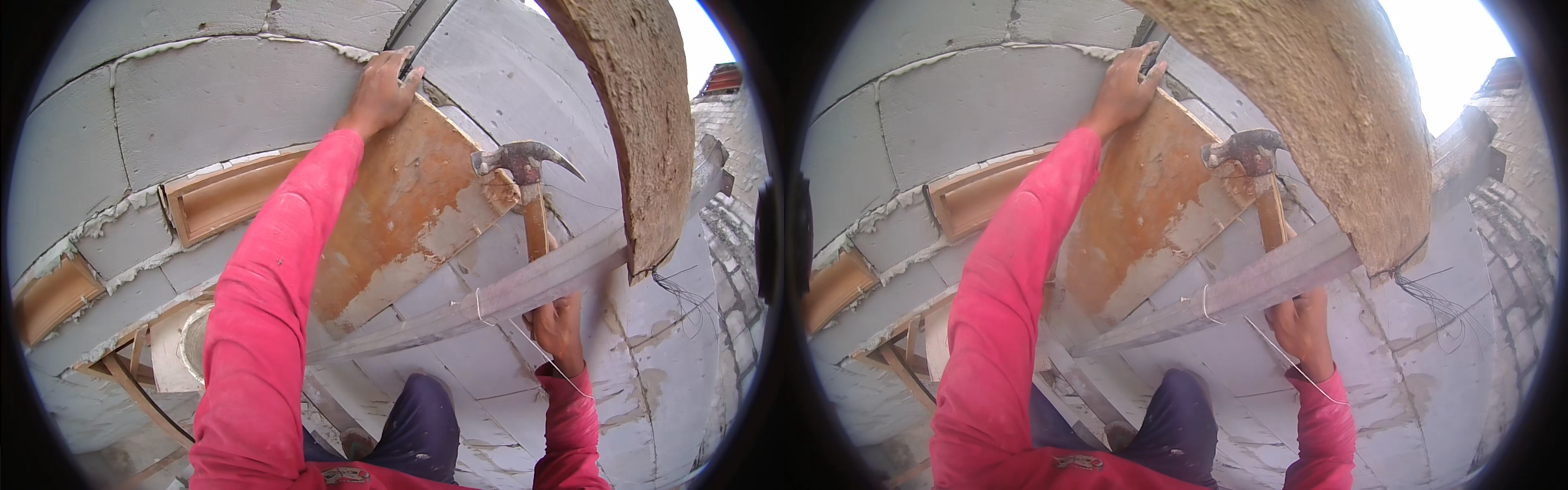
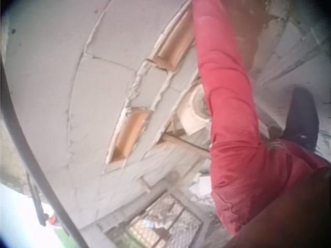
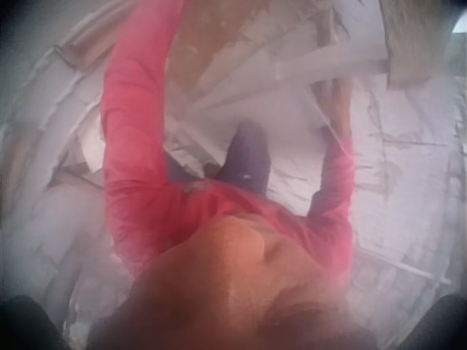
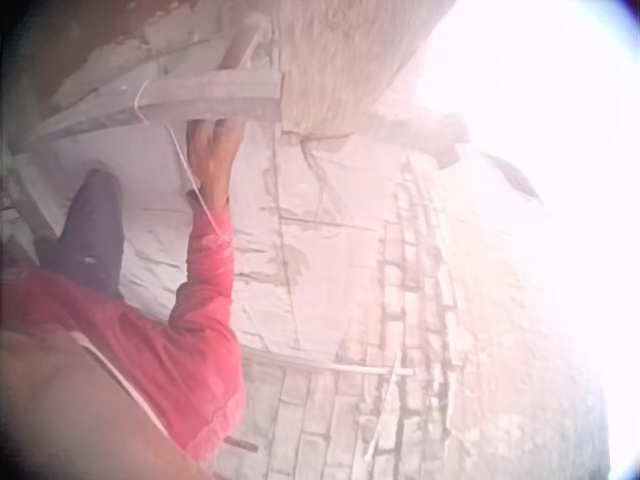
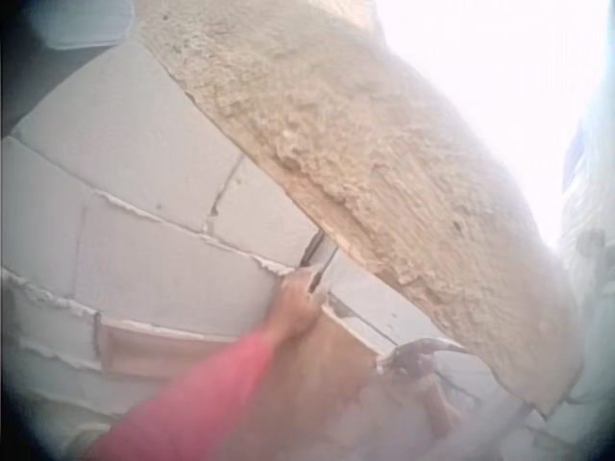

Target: The person positions a wooden plank against a wall and uses a hammer to drive nails into it, securing the plank in place. The person repeatedly hammers nails along the plank's length to fasten it to the wall.

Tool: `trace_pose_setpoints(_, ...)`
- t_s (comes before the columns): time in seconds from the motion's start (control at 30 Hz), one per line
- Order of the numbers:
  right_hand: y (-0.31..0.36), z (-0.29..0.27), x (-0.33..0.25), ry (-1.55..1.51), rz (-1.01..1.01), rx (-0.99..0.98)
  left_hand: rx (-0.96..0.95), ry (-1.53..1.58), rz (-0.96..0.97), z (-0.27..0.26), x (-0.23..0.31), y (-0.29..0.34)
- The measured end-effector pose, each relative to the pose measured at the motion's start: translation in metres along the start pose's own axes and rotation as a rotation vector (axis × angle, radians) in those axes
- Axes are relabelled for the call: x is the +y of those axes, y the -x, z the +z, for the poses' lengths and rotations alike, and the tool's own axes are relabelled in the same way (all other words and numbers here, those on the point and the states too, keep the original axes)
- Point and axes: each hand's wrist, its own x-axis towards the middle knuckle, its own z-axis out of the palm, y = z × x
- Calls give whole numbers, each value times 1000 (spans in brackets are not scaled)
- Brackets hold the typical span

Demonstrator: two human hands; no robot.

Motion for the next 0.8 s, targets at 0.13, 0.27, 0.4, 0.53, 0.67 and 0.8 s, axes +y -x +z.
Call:
trace_pose_setpoints(0.13, 14, 8, 11, -121, 46, 62, 96, 3, 50, -12, 16, 33)
trace_pose_setpoints(0.27, 23, 13, 16, -69, -67, 84, 93, -11, -63, -31, 50, 113)
trace_pose_setpoints(0.4, 27, 22, 19, -146, -67, 101, -32, 123, -131, -32, 72, 160)
trace_pose_setpoints(0.53, 30, 34, 20, -218, -70, 113, -129, 232, -407, -31, 70, 154)
trace_pose_setpoints(0.67, 33, 38, 18, -257, -22, 117, -93, 266, -416, -42, 70, 136)
trace_pose_setpoints(0.8, 34, 44, 19, -282, -23, 162, -181, 226, -451, -61, 75, 132)
